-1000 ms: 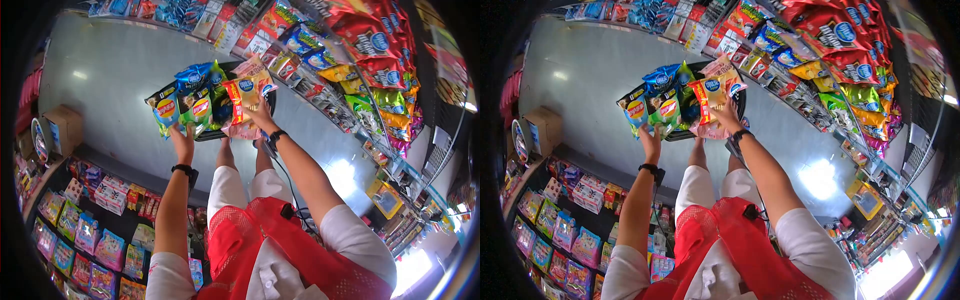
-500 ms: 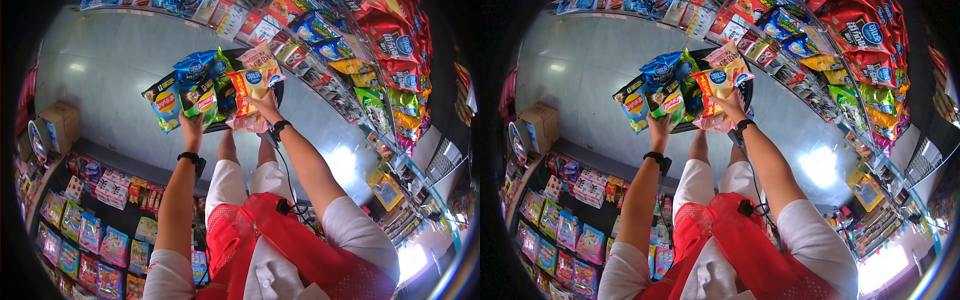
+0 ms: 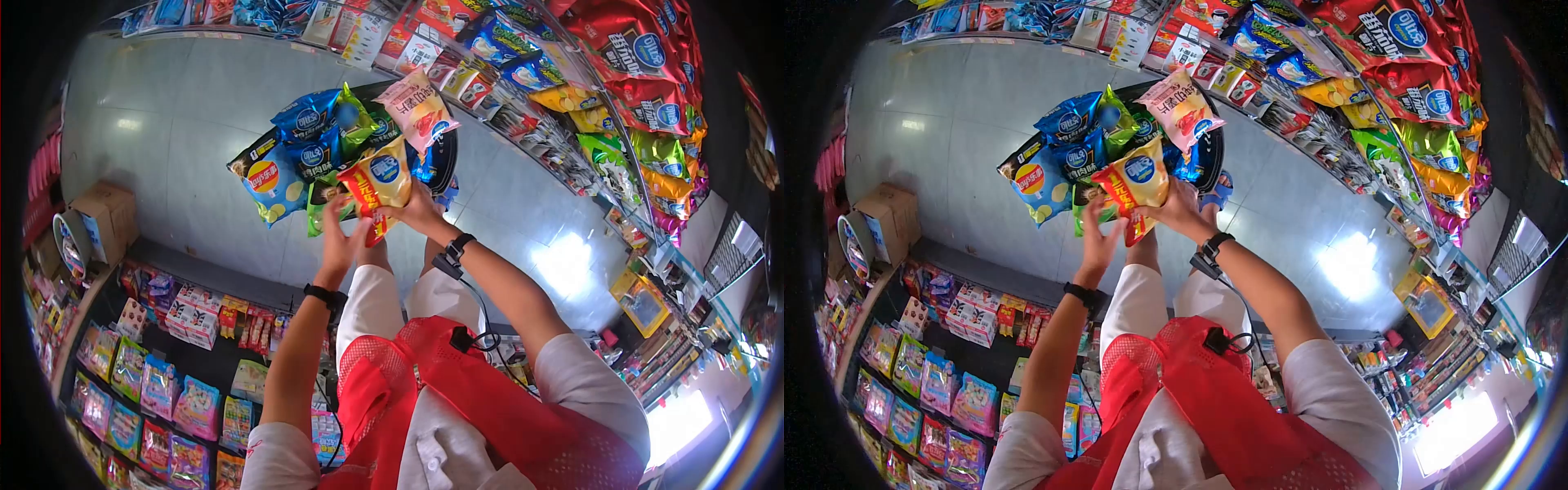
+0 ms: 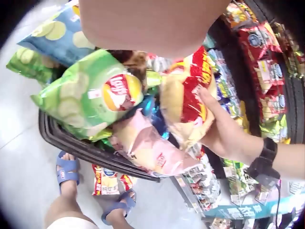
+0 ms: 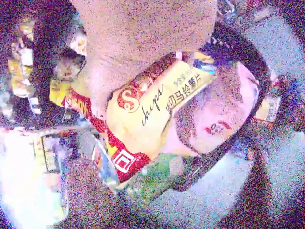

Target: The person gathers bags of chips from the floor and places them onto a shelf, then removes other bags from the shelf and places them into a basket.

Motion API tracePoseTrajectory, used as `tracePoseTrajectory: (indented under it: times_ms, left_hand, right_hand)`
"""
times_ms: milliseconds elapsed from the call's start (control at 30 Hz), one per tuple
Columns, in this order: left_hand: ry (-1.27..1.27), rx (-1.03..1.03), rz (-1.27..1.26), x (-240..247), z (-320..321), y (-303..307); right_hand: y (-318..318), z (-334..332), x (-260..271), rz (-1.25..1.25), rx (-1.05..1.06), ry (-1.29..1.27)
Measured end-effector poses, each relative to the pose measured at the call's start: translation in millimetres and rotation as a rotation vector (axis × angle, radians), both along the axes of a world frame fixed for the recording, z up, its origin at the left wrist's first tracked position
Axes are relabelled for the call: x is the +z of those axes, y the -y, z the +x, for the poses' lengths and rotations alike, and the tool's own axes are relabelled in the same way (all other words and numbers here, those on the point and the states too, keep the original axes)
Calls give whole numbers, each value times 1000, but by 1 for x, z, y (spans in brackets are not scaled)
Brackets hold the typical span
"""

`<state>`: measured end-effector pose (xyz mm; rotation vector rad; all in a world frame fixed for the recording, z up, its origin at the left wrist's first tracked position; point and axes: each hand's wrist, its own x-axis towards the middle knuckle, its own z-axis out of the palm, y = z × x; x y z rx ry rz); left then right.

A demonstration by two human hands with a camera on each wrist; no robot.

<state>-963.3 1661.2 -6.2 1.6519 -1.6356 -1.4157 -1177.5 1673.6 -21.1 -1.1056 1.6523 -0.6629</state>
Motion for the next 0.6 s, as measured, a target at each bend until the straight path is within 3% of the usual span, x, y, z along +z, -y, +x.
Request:
tracePoseTrajectory:
  times_ms: [33,133,233,300,433,467,600]
  left_hand:
    - [-167,-25,70,7,-12,-1]
    - [-481,397,418,15,-44,10]
    - [-475,389,300,-26,-30,25]
    - [-524,416,399,-16,-21,36]
    - [-500,515,497,13,4,44]
    - [-500,530,513,17,15,46]
    - [-428,503,474,28,50,40]
  right_hand:
    - [1,4,5,20,73,-24]
    - [-6,14,-9,130,27,91]
    - [6,7,2,99,112,158]
    - [22,-4,18,70,190,143]
    - [31,-14,-15,273,114,706]
    - [46,-19,-1,415,92,721]
    - [99,-3,-48,-70,116,126]
